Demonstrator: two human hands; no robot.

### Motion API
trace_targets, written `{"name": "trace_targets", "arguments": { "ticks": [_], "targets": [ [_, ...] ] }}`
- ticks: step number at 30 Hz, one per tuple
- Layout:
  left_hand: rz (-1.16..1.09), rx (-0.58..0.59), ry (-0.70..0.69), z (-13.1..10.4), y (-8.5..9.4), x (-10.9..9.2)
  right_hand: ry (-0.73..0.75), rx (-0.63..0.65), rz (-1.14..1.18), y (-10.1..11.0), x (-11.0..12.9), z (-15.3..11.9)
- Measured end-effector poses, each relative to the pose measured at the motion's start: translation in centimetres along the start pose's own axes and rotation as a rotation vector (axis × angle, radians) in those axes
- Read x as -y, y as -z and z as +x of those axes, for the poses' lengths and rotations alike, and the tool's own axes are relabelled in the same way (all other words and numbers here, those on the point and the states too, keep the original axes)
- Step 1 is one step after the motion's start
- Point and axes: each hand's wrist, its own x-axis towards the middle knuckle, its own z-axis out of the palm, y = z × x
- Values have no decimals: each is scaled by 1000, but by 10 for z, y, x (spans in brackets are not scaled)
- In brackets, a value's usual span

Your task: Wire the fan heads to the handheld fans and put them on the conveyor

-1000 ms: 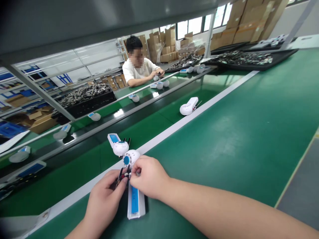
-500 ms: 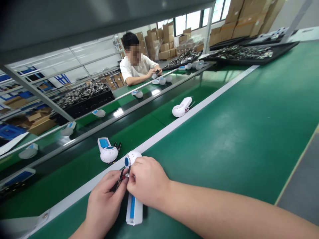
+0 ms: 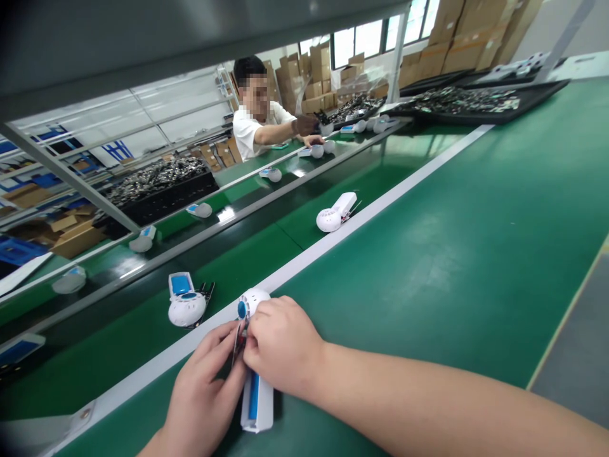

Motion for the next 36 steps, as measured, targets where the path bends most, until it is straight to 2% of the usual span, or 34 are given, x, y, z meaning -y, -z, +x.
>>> {"name": "trace_targets", "arguments": {
  "ticks": [8, 12, 14, 16, 18, 20, 22, 24, 25, 27, 29, 30, 33, 36],
  "targets": [
    [-53, 50, -55, 1, 8, -3, 202, 23, -41, -2, -7, -2],
    [-132, 77, -71, -1, 11, -4, 224, 25, -34, -1, -6, -3],
    [-222, 87, 7, 4, 11, -5, 170, 25, -4, 0, -5, -1],
    [-354, 63, 187, 19, 9, -3, 72, 11, 66, 3, -4, 2],
    [-487, -38, 434, 42, 12, 5, -41, -26, 147, 7, -6, 5],
    [-546, -207, 615, 66, 23, 20, -140, -59, 197, 11, -10, 7],
    [-495, -390, 663, 81, 46, 40, -199, -59, 209, 13, -16, 7],
    [-243, -467, 646, 80, 72, 62, -212, -32, 209, 14, -20, 6],
    [5, -424, 657, 74, 85, 73, -206, -13, 209, 14, -21, 5],
    [370, -201, 790, 56, 102, 93, -191, 27, 207, 13, -19, 4],
    [450, 19, 927, 37, 110, 107, -178, 65, 201, 10, -16, 4],
    [426, 81, 965, 29, 112, 111, -171, 78, 198, 9, -14, 4],
    [394, 95, 970, 18, 115, 108, -161, 95, 204, 7, -12, 4],
    [363, -68, 937, 23, 126, 88, -175, 72, 229, 9, -12, 4]
  ]
}}
